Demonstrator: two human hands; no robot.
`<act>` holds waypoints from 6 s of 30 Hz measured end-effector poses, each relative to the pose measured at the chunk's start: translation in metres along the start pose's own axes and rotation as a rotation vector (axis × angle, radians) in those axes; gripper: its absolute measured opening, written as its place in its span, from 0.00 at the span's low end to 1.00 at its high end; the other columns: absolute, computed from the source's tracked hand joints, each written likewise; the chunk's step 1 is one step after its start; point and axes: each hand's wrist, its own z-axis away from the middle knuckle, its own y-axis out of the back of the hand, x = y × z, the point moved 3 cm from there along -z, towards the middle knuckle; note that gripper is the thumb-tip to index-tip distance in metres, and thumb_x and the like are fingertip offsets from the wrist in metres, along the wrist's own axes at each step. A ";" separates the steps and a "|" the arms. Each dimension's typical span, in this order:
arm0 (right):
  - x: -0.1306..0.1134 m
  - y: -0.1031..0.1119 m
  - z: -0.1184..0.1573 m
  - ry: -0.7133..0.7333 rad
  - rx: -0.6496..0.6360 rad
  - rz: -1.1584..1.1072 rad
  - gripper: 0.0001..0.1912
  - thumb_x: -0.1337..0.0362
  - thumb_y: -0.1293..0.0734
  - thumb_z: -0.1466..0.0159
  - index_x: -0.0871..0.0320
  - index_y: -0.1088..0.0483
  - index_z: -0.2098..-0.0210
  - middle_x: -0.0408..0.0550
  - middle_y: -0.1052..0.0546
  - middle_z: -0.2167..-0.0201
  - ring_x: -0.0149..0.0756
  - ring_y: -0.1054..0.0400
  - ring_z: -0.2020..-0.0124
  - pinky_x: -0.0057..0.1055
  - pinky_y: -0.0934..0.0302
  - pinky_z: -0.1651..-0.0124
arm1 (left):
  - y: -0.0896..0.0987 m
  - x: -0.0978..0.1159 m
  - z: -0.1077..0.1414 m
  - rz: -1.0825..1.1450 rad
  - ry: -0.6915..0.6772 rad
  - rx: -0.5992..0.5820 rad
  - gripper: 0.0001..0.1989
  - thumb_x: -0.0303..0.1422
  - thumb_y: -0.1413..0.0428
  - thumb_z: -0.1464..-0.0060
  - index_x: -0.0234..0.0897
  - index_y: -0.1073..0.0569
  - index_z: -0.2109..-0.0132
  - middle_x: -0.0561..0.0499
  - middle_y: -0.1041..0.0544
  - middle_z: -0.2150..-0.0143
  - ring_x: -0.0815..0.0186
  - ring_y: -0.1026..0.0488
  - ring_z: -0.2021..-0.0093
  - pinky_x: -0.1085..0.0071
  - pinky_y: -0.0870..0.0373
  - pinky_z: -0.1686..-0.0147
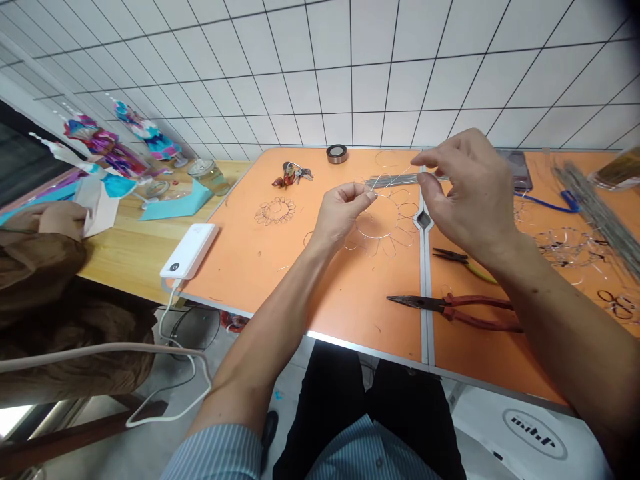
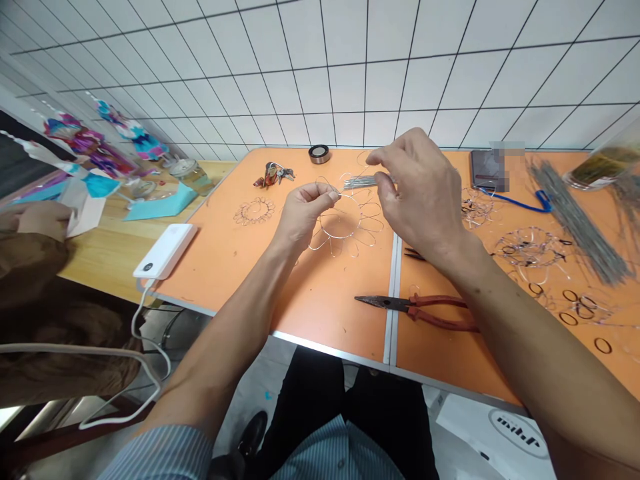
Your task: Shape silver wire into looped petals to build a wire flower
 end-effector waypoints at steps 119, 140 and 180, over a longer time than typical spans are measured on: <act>-0.006 -0.005 0.003 0.038 -0.242 0.128 0.20 0.57 0.42 0.19 0.44 0.16 0.49 0.53 0.14 0.51 0.54 0.24 0.57 0.44 0.47 0.64 | -0.002 -0.010 0.000 0.091 0.195 -0.161 0.13 0.40 0.24 0.48 0.39 0.17 0.67 0.52 0.19 0.68 0.68 0.23 0.63 0.67 0.27 0.52; -0.011 -0.005 0.005 0.103 -0.238 0.279 0.21 0.59 0.42 0.17 0.55 0.16 0.51 0.54 0.16 0.54 0.42 0.34 0.66 0.40 0.54 0.66 | -0.001 -0.012 -0.001 0.122 0.171 -0.165 0.11 0.39 0.25 0.45 0.38 0.16 0.66 0.53 0.19 0.69 0.70 0.25 0.65 0.69 0.27 0.53; -0.016 -0.002 0.006 0.066 -0.304 0.252 0.26 0.59 0.46 0.16 0.49 0.16 0.49 0.57 0.15 0.52 0.51 0.27 0.62 0.46 0.47 0.62 | -0.001 -0.008 0.000 0.101 0.187 -0.117 0.08 0.36 0.27 0.43 0.38 0.15 0.65 0.52 0.18 0.69 0.69 0.23 0.63 0.67 0.25 0.50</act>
